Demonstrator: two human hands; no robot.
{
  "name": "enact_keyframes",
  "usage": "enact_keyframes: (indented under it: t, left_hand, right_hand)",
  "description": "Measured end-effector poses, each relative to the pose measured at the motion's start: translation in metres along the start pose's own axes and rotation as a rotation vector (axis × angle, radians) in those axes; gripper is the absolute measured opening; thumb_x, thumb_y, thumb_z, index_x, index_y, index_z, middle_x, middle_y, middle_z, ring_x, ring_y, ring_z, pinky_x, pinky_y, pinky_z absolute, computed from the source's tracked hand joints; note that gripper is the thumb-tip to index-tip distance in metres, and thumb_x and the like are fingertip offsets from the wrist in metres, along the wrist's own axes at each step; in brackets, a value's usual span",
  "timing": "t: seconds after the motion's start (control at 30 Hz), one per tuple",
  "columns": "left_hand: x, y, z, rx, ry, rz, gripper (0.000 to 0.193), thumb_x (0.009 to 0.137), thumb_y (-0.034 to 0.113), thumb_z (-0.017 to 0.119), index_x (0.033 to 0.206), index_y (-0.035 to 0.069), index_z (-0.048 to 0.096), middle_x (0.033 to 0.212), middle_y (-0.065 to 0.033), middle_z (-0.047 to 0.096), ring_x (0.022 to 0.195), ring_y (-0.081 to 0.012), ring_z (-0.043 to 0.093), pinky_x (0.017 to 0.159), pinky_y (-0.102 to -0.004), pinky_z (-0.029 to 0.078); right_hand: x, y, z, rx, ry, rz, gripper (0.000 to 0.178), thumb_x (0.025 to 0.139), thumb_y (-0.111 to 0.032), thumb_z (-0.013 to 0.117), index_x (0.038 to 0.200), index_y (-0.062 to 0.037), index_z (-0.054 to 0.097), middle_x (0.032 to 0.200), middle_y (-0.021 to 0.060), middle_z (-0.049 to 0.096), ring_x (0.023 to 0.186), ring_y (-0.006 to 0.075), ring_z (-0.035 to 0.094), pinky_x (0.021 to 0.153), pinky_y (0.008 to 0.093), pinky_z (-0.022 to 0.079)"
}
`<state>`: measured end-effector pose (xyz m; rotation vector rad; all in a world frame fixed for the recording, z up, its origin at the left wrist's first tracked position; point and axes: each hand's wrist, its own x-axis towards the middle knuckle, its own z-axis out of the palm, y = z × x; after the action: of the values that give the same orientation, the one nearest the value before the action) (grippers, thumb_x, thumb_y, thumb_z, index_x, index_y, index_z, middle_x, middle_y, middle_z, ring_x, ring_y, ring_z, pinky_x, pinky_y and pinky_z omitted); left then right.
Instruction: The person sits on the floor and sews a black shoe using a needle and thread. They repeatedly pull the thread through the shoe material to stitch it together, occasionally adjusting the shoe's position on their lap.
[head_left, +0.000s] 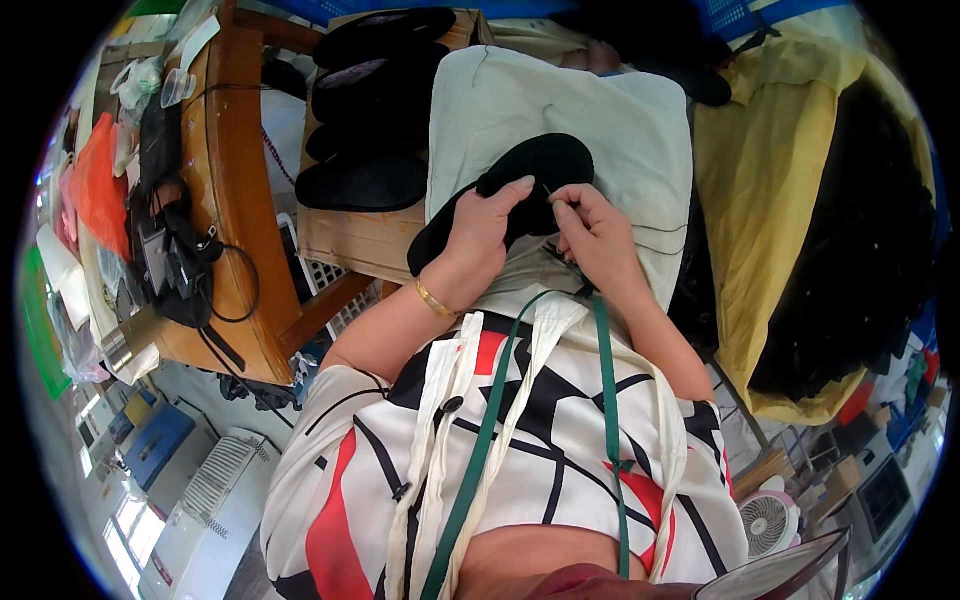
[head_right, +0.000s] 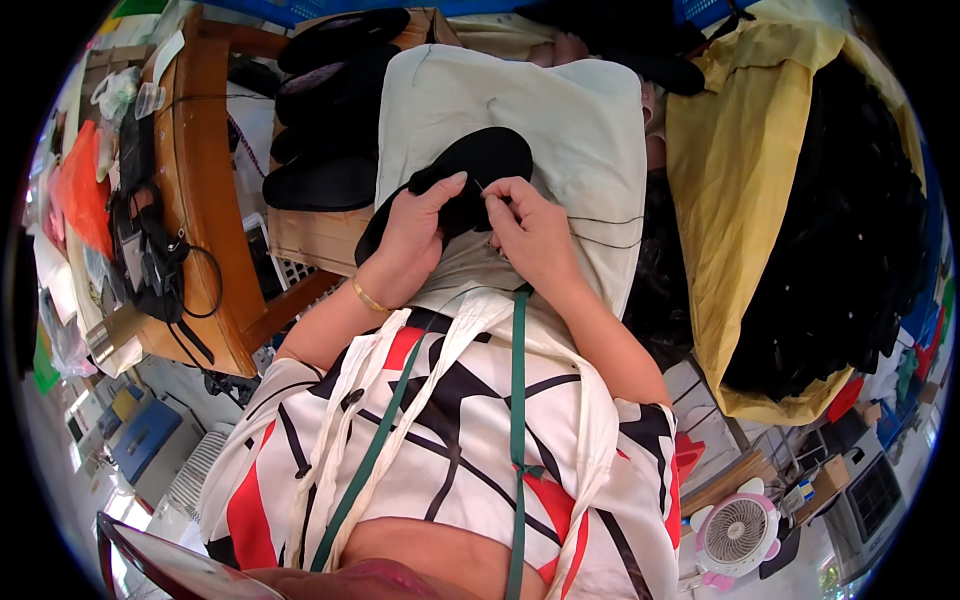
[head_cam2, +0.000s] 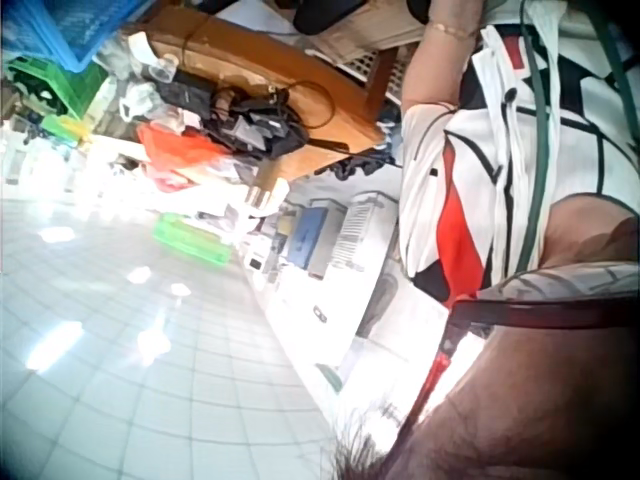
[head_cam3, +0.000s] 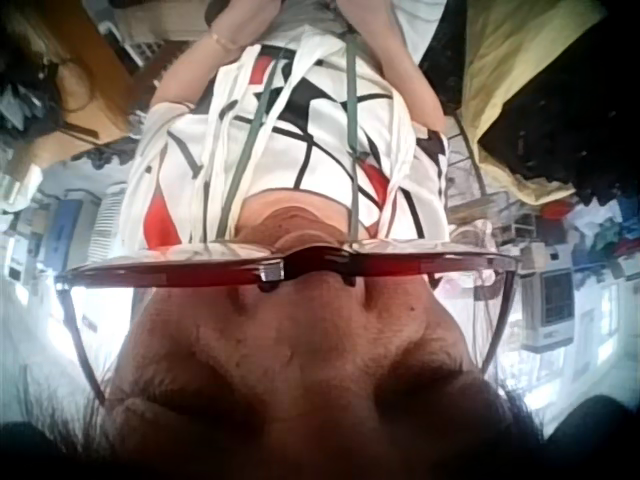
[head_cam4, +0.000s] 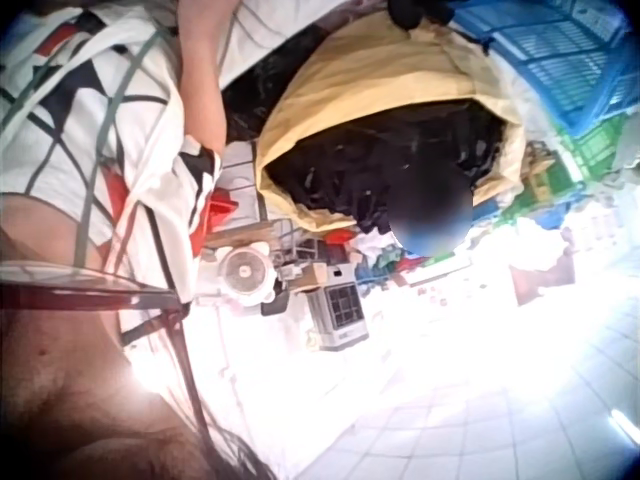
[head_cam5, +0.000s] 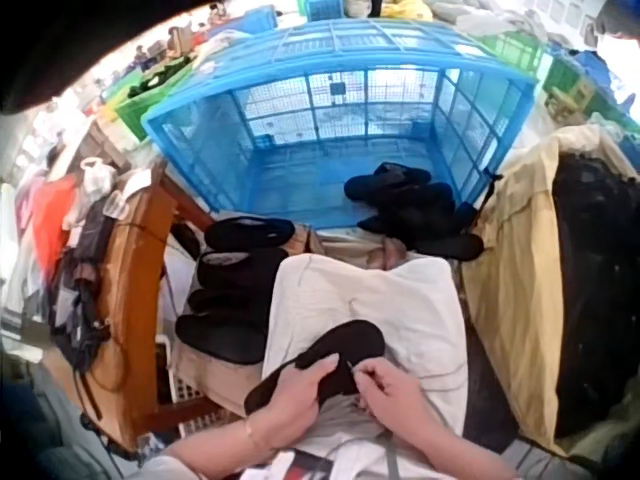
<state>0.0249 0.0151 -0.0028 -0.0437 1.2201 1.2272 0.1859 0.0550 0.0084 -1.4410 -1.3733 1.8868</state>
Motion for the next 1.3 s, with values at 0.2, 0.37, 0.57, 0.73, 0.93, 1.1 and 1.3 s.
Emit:
enact_keyframes:
  t: [0.2, 0.37, 0.57, 0.73, 0.93, 1.1, 1.3]
  left_hand:
    - [0.002, -0.006, -0.003, 0.060, 0.028, 0.012, 0.016, 0.088, 0.013, 0.073, 0.101, 0.006, 0.069, 0.097, -0.0017, 0.070, 0.091, -0.0129, 0.064, 0.086, -0.0316, 0.049]
    - [-0.001, -0.005, -0.002, 0.051, 0.017, 0.010, 0.017, 0.087, 0.013, 0.074, 0.102, 0.006, 0.069, 0.097, -0.0018, 0.070, 0.090, -0.0130, 0.064, 0.087, -0.0307, 0.049]
    - [-0.003, -0.007, 0.001, 0.030, 0.007, 0.035, 0.018, 0.087, 0.012, 0.075, 0.102, 0.005, 0.069, 0.097, -0.0018, 0.070, 0.091, -0.0130, 0.064, 0.086, -0.0303, 0.049]
    - [-0.016, -0.001, 0.012, 0.082, 0.123, -0.017, 0.021, 0.086, 0.012, 0.075, 0.103, 0.002, 0.068, 0.099, -0.0026, 0.070, 0.093, -0.0113, 0.063, 0.088, -0.0289, 0.048]
    - [-0.027, -0.007, 0.012, 0.073, -0.025, 0.059, 0.022, 0.090, 0.013, 0.072, 0.109, 0.002, 0.068, 0.104, -0.0024, 0.070, 0.096, -0.0111, 0.062, 0.090, -0.0286, 0.047]
    - [-0.026, -0.001, 0.015, 0.098, -0.004, 0.046, 0.021, 0.091, 0.014, 0.070, 0.109, 0.004, 0.069, 0.103, -0.0008, 0.069, 0.095, -0.0104, 0.061, 0.090, -0.0281, 0.047]
    - [-0.026, 0.004, 0.014, 0.109, 0.001, 0.000, 0.016, 0.091, 0.014, 0.069, 0.104, 0.004, 0.069, 0.098, 0.0015, 0.068, 0.092, -0.0089, 0.060, 0.088, -0.0268, 0.045]
  right_hand:
    - [0.001, -0.003, -0.003, -0.038, -0.022, 0.007, 0.015, 0.096, -0.013, 0.059, 0.104, -0.0015, 0.064, 0.067, -0.0005, 0.058, 0.057, 0.0061, 0.055, 0.054, 0.0243, 0.045]
    - [0.002, 0.000, -0.003, -0.035, -0.033, -0.006, 0.016, 0.096, -0.014, 0.059, 0.104, -0.0012, 0.064, 0.067, 0.0001, 0.059, 0.057, 0.0061, 0.055, 0.054, 0.0242, 0.046]
    - [0.004, 0.004, -0.005, -0.005, -0.048, 0.004, 0.016, 0.095, -0.013, 0.058, 0.104, -0.0011, 0.064, 0.067, -0.0006, 0.059, 0.056, 0.0061, 0.056, 0.053, 0.0241, 0.046]
    - [0.006, 0.003, -0.011, 0.079, -0.117, 0.097, 0.014, 0.096, -0.013, 0.058, 0.102, -0.0016, 0.063, 0.068, -0.0017, 0.057, 0.054, 0.0054, 0.053, 0.049, 0.0228, 0.043]
    - [0.003, -0.009, -0.005, 0.035, -0.077, 0.105, 0.014, 0.095, -0.015, 0.059, 0.099, -0.0013, 0.061, 0.066, 0.0014, 0.060, 0.055, 0.0078, 0.055, 0.050, 0.0253, 0.044]
    - [-0.003, 0.011, 0.001, -0.043, -0.017, -0.061, 0.017, 0.097, -0.017, 0.059, 0.103, -0.0009, 0.060, 0.070, 0.0047, 0.062, 0.058, 0.0112, 0.057, 0.056, 0.0285, 0.047]
    - [-0.006, 0.023, 0.002, -0.175, 0.003, -0.201, 0.016, 0.096, -0.014, 0.059, 0.108, -0.0047, 0.059, 0.072, 0.0114, 0.061, 0.059, 0.0213, 0.059, 0.060, 0.0327, 0.048]
